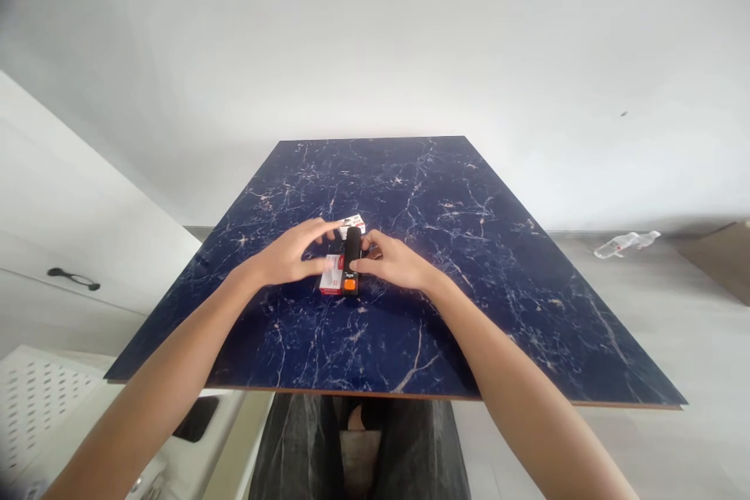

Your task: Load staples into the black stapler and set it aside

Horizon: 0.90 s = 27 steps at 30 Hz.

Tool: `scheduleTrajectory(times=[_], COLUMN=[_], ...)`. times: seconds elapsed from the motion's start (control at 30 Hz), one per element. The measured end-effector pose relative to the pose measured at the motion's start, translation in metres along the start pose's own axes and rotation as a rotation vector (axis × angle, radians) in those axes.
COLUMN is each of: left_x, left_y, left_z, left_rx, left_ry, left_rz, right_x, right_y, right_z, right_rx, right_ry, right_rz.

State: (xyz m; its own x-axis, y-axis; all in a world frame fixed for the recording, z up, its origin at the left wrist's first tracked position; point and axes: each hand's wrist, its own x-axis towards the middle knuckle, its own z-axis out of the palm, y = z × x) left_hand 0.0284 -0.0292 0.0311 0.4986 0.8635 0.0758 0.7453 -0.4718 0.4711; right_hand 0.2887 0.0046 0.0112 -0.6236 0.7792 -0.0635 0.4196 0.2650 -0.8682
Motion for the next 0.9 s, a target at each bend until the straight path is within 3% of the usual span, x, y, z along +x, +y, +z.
scheduleTrajectory(times=[0.1,0.2,0.27,0.43,0.7,0.9], left_x=[0.005,0.010,0.013,0.015,0.011,0.006], left_y=[-0.016,-0.029,-0.030,-0.021,-0.018,-0.020], left_z=[0.006,0.015,0.019,0.020,0.014,0.005], left_rx=[0.029,0.052,0.046,0.077,0.012,-0.116], left_ry=[0.136,0.072,0.065,0.187,0.142,-0.012], left_rz=[-0.031,-0.033,-0.007,0.021,0.039,0.055], right_x=[0.000,0.000,0.000,-0.001,0.000,-0.002], right_y=[0.000,0.001,0.001,0.000,0.000,-0.003], right_z=[0.000,0.001,0.001,0.000,0.000,0.000], right_rx=[-0.004,0.008,0.013,0.000,-0.005,0.005], right_ry=[0.002,-0.003,-0.009,-0.024,-0.022,-0.027], right_rz=[0.000,-0.009,-0.012,-0.028,-0.029,-0.035])
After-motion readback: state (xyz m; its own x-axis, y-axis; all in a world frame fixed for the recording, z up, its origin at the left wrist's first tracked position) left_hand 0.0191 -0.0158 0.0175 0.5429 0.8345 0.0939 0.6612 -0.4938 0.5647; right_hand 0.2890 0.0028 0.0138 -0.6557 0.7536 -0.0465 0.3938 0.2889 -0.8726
